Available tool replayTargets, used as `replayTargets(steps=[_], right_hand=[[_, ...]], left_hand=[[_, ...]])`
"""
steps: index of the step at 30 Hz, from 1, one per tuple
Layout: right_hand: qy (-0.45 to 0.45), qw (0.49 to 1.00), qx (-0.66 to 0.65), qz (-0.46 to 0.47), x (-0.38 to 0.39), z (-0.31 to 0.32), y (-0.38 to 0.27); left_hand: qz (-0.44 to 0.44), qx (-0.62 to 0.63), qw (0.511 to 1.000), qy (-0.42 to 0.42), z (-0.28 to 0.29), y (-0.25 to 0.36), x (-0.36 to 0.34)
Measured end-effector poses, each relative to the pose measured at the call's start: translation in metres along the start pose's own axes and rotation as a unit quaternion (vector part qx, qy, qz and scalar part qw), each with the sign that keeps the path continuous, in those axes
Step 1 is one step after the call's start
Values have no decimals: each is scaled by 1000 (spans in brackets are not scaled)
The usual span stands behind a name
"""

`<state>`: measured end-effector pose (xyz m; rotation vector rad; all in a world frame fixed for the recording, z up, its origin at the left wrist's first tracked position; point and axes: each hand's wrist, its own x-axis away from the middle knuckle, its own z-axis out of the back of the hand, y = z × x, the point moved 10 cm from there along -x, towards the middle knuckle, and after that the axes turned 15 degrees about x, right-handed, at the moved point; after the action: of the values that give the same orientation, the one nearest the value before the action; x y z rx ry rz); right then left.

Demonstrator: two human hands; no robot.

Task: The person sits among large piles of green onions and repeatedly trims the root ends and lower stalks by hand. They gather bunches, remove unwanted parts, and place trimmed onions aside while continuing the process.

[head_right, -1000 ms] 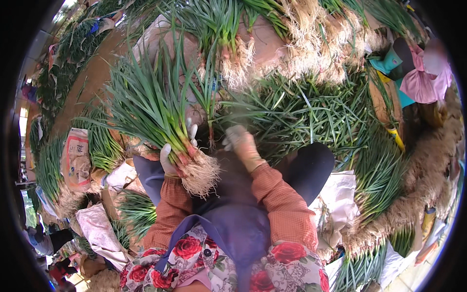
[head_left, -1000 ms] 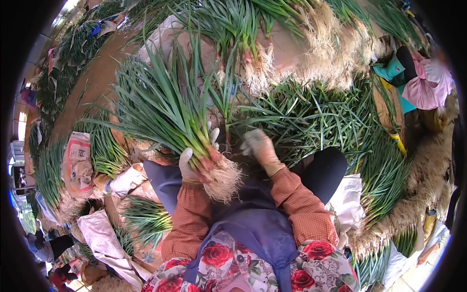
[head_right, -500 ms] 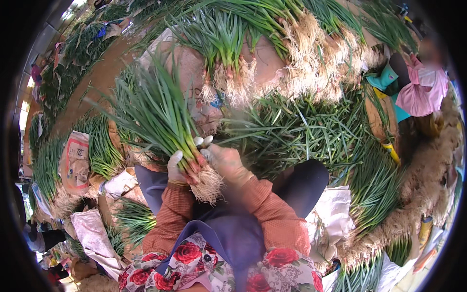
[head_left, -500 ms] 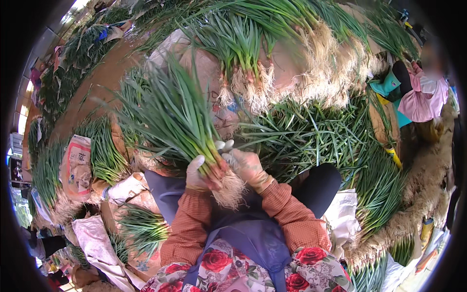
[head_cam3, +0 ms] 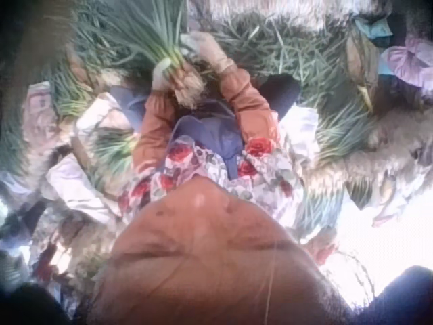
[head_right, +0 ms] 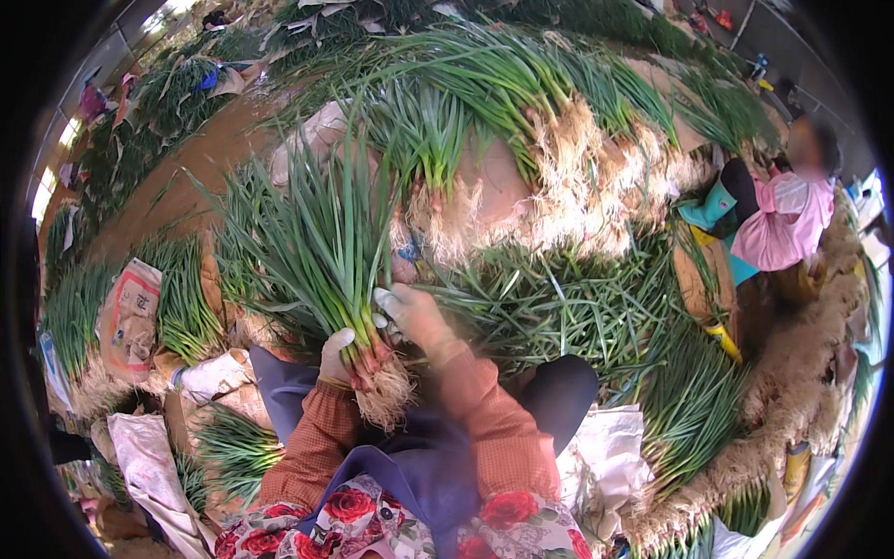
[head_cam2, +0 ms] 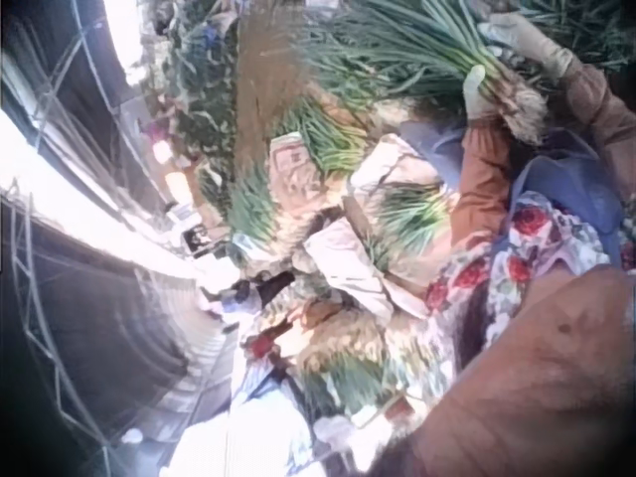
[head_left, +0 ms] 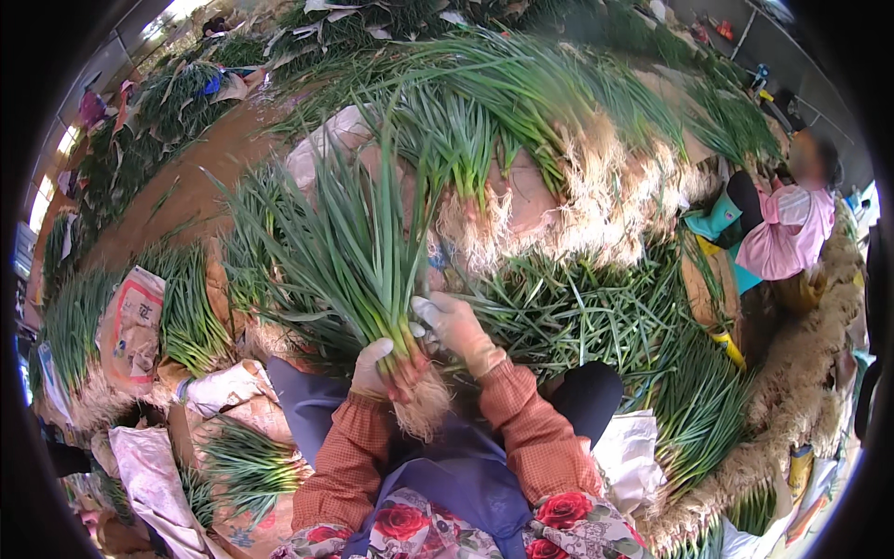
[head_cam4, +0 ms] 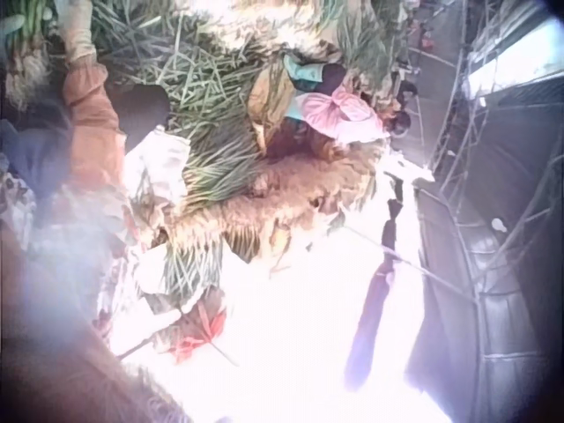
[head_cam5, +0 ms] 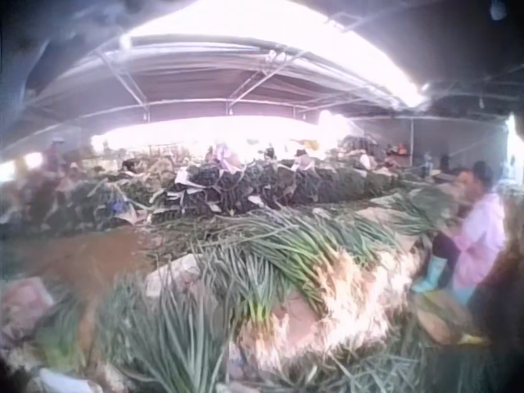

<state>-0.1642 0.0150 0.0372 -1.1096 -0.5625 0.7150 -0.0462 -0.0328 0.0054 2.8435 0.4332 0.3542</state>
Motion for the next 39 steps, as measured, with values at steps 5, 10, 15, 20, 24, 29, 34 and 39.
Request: replayTargets(steps=[5,10,15,20,24,29,34,39], right_hand=[[141,850,-506,-51,19,53,18],[90,852,-483,180,-6,142,-33],[152,948,271,-67,-89,131,-4],[244,884,398,16,-81,116,-4],[294,787,511,184,-11,75,-52],[161,777,532,296,28,18,-28],[61,981,27,-181,20,95,146],[-36,965,255,-36,-2,95,34]], left_hand=[[-27,45,999,-8,2,-7,-13],[-66,106,992,-37,-21,7,-2],[-24,-8,993,-114,-44,12,-8],[-51,-62,988,-132,-74,35,-14],[-52,-54,987,-140,-64,38,-25],[-32,39,997,-52,-40,20,-62],[-78,54,992,-85,-52,22,-57],[-119,128,983,-59,-25,35,-38]])
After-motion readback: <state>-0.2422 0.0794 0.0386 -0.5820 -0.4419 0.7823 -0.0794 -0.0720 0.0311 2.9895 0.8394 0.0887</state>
